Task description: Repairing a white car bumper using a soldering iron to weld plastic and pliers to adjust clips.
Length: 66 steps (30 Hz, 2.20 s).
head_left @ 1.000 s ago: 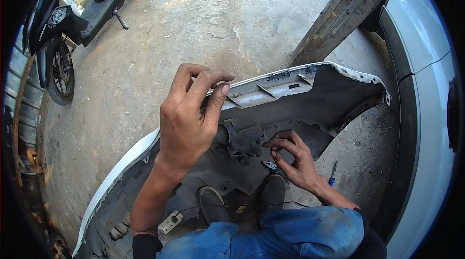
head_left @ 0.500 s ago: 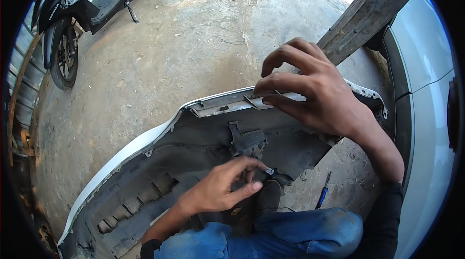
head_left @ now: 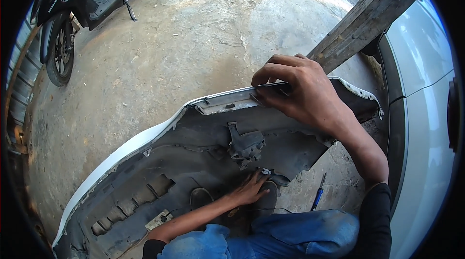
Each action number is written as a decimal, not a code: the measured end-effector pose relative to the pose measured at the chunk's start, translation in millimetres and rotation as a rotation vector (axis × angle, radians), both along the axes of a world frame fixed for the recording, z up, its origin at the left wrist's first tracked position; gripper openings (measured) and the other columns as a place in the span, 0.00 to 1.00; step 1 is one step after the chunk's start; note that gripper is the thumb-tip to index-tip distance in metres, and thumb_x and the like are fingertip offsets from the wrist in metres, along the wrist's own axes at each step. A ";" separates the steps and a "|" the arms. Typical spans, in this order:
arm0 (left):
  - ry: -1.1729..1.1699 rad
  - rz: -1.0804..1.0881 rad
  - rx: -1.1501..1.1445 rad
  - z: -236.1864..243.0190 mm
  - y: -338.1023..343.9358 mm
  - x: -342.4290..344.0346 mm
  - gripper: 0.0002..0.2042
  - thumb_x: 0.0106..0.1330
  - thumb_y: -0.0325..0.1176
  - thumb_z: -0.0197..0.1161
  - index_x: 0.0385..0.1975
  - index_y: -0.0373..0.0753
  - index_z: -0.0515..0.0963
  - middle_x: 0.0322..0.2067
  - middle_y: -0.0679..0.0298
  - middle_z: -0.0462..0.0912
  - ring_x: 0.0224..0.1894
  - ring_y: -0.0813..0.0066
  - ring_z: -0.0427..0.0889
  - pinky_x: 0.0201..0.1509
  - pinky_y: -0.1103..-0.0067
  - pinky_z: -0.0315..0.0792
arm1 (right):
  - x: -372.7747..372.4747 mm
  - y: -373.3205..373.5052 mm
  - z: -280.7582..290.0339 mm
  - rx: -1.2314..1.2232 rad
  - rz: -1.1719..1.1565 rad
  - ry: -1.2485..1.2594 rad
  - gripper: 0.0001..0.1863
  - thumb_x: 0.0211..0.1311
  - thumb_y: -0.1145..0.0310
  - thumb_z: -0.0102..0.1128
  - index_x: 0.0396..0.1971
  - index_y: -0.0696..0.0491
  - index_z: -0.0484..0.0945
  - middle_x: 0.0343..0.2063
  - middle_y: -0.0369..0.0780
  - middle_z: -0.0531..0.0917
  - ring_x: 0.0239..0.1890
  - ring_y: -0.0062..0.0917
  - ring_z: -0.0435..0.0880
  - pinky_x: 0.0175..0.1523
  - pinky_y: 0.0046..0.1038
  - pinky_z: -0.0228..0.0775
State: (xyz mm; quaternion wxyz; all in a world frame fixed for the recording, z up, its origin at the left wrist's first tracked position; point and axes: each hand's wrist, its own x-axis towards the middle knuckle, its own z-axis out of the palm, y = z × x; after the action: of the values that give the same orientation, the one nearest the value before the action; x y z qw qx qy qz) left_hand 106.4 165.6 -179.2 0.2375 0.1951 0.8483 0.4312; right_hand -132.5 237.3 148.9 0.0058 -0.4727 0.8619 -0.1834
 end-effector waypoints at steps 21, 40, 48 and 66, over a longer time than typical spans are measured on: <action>0.903 0.451 0.169 256.8 -139.9 -144.3 0.18 0.76 0.39 0.66 0.57 0.32 0.81 0.50 0.47 0.88 0.53 0.52 0.89 0.58 0.63 0.81 | -10.1 4.1 4.4 0.161 0.322 0.403 0.16 0.63 0.69 0.70 0.51 0.44 0.89 0.52 0.39 0.81 0.55 0.31 0.85 0.66 0.36 0.76; 0.868 0.472 -0.002 228.4 -134.8 -149.9 0.25 0.65 0.37 0.78 0.58 0.34 0.77 0.51 0.52 0.88 0.52 0.49 0.87 0.58 0.60 0.79 | -8.4 0.4 -11.4 -0.075 0.087 0.039 0.11 0.70 0.66 0.68 0.45 0.57 0.83 0.45 0.46 0.79 0.49 0.44 0.84 0.55 0.45 0.77; 0.922 0.468 0.014 226.4 -135.4 -150.0 0.24 0.64 0.35 0.78 0.57 0.38 0.78 0.49 0.57 0.89 0.50 0.52 0.88 0.55 0.63 0.79 | 0.2 2.8 -16.9 -0.138 0.032 0.111 0.11 0.66 0.66 0.71 0.43 0.56 0.85 0.44 0.45 0.81 0.50 0.42 0.84 0.56 0.45 0.76; 1.201 0.387 0.011 215.4 -139.2 -156.3 0.16 0.65 0.30 0.75 0.53 0.49 0.89 0.55 0.64 0.89 0.43 0.64 0.89 0.47 0.70 0.81 | 3.8 11.7 -18.4 -0.141 0.064 0.312 0.10 0.62 0.66 0.76 0.42 0.47 0.89 0.43 0.37 0.82 0.48 0.31 0.84 0.54 0.37 0.75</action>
State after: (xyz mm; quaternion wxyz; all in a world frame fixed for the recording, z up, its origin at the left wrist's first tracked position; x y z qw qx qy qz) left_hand -50.0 26.4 36.2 -0.3637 0.2477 0.8513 0.2859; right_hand -128.7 249.0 130.4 -0.1555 -0.5220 0.8218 -0.1674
